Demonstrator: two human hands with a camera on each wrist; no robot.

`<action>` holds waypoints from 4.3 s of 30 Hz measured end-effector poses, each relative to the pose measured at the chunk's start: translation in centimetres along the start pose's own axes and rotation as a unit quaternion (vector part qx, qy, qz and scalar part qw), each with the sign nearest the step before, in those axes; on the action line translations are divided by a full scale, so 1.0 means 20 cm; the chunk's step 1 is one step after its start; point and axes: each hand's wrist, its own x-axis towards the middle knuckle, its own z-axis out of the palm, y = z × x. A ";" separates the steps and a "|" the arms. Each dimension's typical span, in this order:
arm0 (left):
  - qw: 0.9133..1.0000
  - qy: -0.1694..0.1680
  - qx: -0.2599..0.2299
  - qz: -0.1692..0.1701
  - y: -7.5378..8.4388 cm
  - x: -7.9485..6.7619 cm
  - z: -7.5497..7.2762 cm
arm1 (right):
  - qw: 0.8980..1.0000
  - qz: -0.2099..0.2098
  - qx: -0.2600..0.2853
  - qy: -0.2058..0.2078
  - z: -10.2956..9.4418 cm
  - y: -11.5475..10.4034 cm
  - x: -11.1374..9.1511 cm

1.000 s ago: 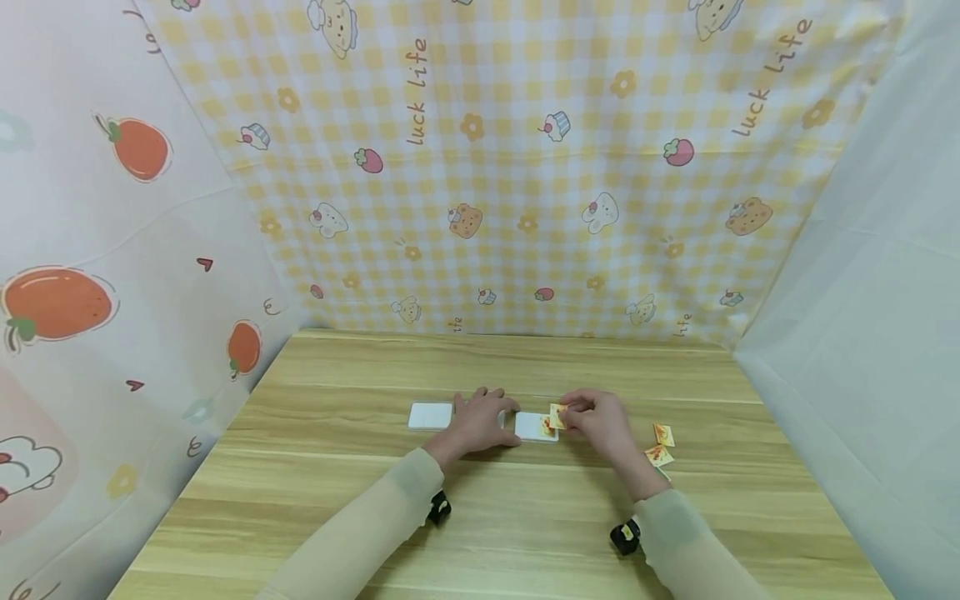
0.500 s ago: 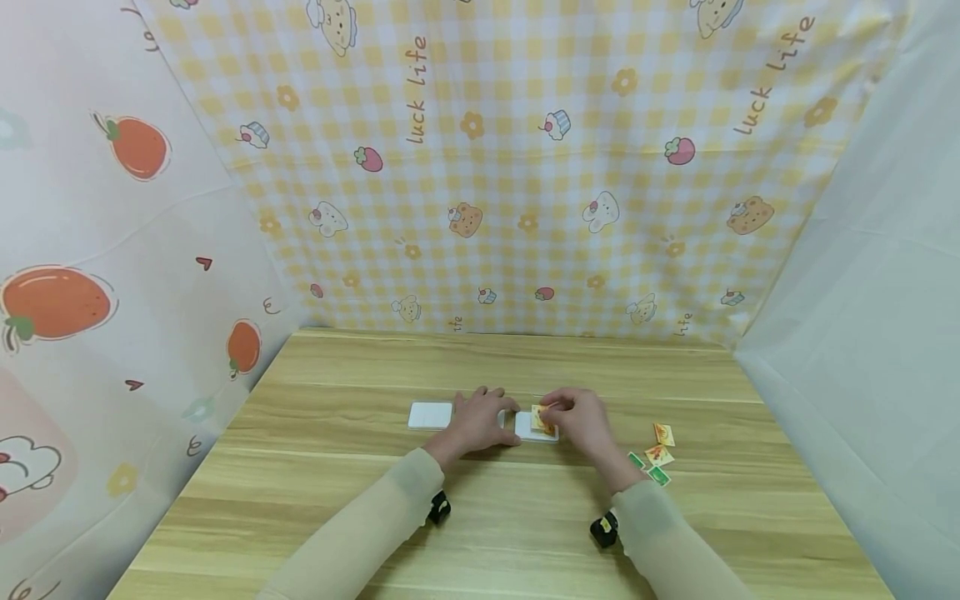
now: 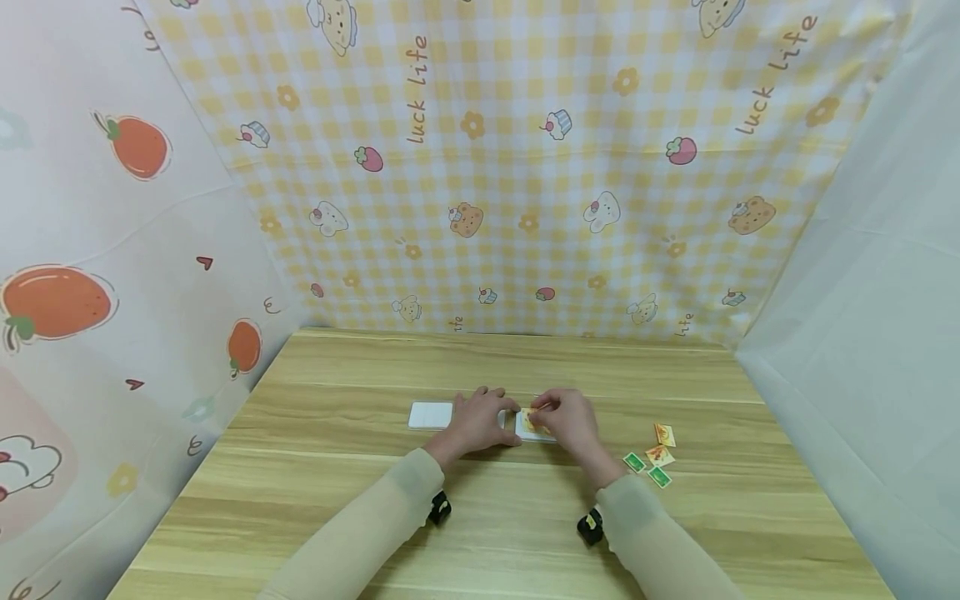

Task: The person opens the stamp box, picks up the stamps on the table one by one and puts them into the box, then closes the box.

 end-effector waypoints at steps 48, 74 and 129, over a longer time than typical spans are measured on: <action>1.000 0.001 0.004 -0.001 0.00 0.00 0.01 | 0.988 0.011 -0.155 0.019 0.06 -0.05 0.01; 1.000 -0.003 0.011 0.004 0.00 0.00 0.00 | 0.985 -0.026 -0.169 0.028 0.01 -0.08 0.00; 0.999 -0.021 -0.013 0.021 -0.38 -0.13 -0.15 | 0.933 -0.168 -0.292 -0.130 0.15 -0.14 0.07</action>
